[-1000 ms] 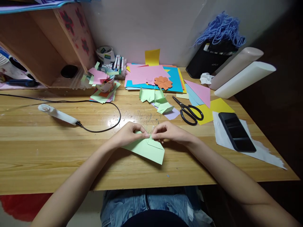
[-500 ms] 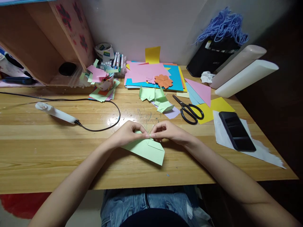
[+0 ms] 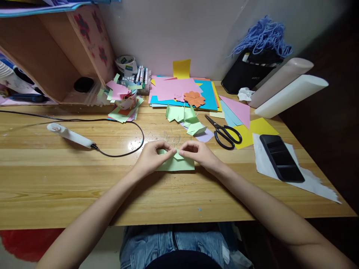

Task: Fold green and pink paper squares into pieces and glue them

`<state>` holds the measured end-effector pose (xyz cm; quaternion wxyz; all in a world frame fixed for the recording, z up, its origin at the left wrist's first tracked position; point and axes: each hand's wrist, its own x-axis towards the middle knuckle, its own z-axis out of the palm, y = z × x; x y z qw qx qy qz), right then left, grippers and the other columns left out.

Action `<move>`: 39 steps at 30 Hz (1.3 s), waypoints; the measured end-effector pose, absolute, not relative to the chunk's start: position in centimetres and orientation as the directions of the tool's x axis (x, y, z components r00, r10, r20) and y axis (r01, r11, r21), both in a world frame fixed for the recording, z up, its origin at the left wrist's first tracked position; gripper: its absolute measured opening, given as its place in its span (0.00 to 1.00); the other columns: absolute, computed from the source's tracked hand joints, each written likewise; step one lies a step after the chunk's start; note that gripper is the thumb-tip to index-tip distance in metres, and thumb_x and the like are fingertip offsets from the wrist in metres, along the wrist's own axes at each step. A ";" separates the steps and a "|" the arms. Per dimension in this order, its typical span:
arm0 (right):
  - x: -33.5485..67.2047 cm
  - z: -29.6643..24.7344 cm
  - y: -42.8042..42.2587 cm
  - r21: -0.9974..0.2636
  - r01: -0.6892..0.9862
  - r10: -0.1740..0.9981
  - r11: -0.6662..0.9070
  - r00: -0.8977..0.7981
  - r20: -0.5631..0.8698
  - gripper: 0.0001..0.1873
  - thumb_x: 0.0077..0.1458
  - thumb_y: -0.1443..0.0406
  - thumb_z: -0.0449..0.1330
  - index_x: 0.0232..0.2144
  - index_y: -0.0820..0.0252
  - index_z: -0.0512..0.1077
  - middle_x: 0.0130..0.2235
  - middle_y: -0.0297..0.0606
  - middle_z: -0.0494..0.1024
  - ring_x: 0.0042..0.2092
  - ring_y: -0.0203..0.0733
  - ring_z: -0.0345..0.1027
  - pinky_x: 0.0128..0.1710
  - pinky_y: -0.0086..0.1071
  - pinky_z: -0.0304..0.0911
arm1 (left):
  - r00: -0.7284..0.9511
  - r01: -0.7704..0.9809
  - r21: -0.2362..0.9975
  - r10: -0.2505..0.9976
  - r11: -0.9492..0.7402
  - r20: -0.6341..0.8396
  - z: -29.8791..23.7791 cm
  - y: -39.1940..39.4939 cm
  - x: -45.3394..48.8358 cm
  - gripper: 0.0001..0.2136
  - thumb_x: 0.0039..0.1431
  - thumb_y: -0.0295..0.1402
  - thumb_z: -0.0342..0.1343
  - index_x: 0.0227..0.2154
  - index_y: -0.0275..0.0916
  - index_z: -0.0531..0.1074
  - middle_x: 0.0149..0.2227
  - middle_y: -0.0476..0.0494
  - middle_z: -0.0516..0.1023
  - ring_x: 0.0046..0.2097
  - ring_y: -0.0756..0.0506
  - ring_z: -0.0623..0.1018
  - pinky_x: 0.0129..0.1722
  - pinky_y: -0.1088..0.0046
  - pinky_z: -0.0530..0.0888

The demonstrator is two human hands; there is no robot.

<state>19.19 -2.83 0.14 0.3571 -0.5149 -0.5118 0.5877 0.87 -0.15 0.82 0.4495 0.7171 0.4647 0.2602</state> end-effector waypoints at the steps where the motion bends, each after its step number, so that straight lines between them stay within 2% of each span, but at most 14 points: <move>1: 19.1 0.0 -2.9 -0.972 0.110 0.954 -0.207 -0.200 -0.225 0.11 0.42 0.60 0.63 0.24 0.62 0.69 0.26 0.33 0.70 0.28 0.33 0.61 0.29 0.28 0.57 | 0.421 0.421 0.893 0.906 -0.158 -0.039 0.8 -0.2 1.0 0.12 0.50 0.41 0.54 0.25 0.35 0.73 0.27 0.47 0.76 0.31 0.49 0.73 0.32 0.75 0.67; 6: 18.8 -0.8 -2.9 -0.985 0.151 0.982 -0.084 -0.155 -0.107 0.11 0.44 0.59 0.61 0.23 0.61 0.68 0.27 0.34 0.70 0.30 0.35 0.62 0.32 0.30 0.59 | 0.424 0.370 0.922 0.904 -0.109 -0.063 0.7 -0.8 1.5 0.11 0.52 0.39 0.53 0.27 0.36 0.73 0.30 0.46 0.77 0.34 0.48 0.73 0.35 0.75 0.67; 10: 18.7 -1.2 -3.1 -0.984 0.179 0.984 -0.002 -0.177 -0.034 0.08 0.44 0.61 0.60 0.23 0.61 0.67 0.27 0.34 0.70 0.32 0.36 0.63 0.35 0.31 0.60 | 0.447 0.284 0.957 0.891 -0.052 -0.084 0.6 -0.9 1.7 0.09 0.50 0.36 0.54 0.26 0.35 0.72 0.28 0.46 0.75 0.32 0.49 0.73 0.33 0.76 0.67; 14: 18.6 -0.8 -3.2 -0.978 0.207 0.985 0.020 -0.174 -0.016 0.06 0.45 0.64 0.58 0.23 0.61 0.66 0.27 0.33 0.70 0.31 0.36 0.63 0.34 0.30 0.59 | 0.434 0.231 0.970 0.885 0.068 -0.165 0.7 -0.7 1.6 0.08 0.48 0.35 0.56 0.24 0.34 0.72 0.26 0.47 0.74 0.29 0.51 0.71 0.30 0.77 0.66; 19: 18.7 -0.5 -3.0 -0.969 0.246 0.988 0.007 -0.149 -0.031 0.07 0.46 0.63 0.58 0.22 0.61 0.67 0.26 0.33 0.70 0.30 0.35 0.63 0.33 0.30 0.58 | 0.434 0.229 0.955 0.858 0.189 -0.274 1.1 -0.4 1.3 0.09 0.46 0.35 0.57 0.24 0.33 0.73 0.24 0.48 0.73 0.26 0.52 0.70 0.27 0.77 0.65; 22: 18.8 -0.6 -3.0 -0.966 0.260 0.988 -0.018 -0.143 -0.056 0.09 0.46 0.62 0.58 0.21 0.62 0.67 0.26 0.34 0.71 0.30 0.36 0.63 0.32 0.30 0.58 | 0.439 0.234 0.957 0.859 0.174 -0.263 1.0 -0.4 1.2 0.09 0.47 0.35 0.57 0.25 0.32 0.73 0.25 0.47 0.74 0.26 0.52 0.70 0.26 0.78 0.66; 29: 18.7 -0.8 -3.2 -0.972 0.230 0.981 -0.042 -0.174 -0.083 0.09 0.44 0.60 0.61 0.23 0.62 0.69 0.27 0.34 0.72 0.30 0.35 0.64 0.31 0.29 0.58 | 0.417 0.257 0.966 0.901 0.013 -0.123 0.5 -1.2 1.4 0.09 0.47 0.35 0.57 0.25 0.33 0.72 0.28 0.43 0.76 0.29 0.50 0.73 0.30 0.76 0.69; 32: 18.8 -0.7 -3.1 -0.969 0.245 0.984 -0.043 -0.160 -0.084 0.09 0.45 0.61 0.60 0.23 0.61 0.70 0.27 0.34 0.73 0.30 0.36 0.64 0.31 0.30 0.59 | 0.407 0.267 0.964 0.905 0.013 -0.125 0.6 -1.1 1.5 0.09 0.48 0.36 0.56 0.25 0.33 0.72 0.27 0.44 0.76 0.29 0.50 0.73 0.30 0.75 0.70; 34: 19.0 -0.8 -2.9 -0.969 0.240 0.989 -0.057 -0.123 -0.088 0.09 0.45 0.60 0.60 0.23 0.62 0.70 0.27 0.35 0.73 0.31 0.37 0.65 0.32 0.30 0.59 | 0.412 0.275 0.961 0.901 0.020 -0.136 0.6 -0.8 1.4 0.10 0.50 0.36 0.54 0.27 0.33 0.73 0.29 0.43 0.77 0.31 0.48 0.74 0.31 0.74 0.70; 36: 19.2 -1.0 -2.7 -0.973 0.219 0.994 -0.078 -0.054 -0.092 0.10 0.44 0.59 0.60 0.23 0.62 0.70 0.28 0.36 0.73 0.31 0.38 0.65 0.32 0.31 0.59 | 0.415 0.266 0.964 0.901 0.011 -0.125 0.6 -0.5 1.3 0.11 0.51 0.37 0.54 0.33 0.34 0.73 0.36 0.41 0.77 0.36 0.47 0.75 0.36 0.72 0.70; 39: 19.6 -1.3 -2.5 -0.980 0.173 0.994 -0.097 0.059 -0.088 0.12 0.44 0.58 0.60 0.24 0.62 0.69 0.28 0.37 0.73 0.31 0.38 0.65 0.32 0.31 0.60 | 0.353 0.222 0.975 0.931 0.018 -0.097 0.5 0.0 1.1 0.20 0.46 0.37 0.59 0.43 0.36 0.69 0.47 0.39 0.72 0.46 0.44 0.72 0.43 0.69 0.69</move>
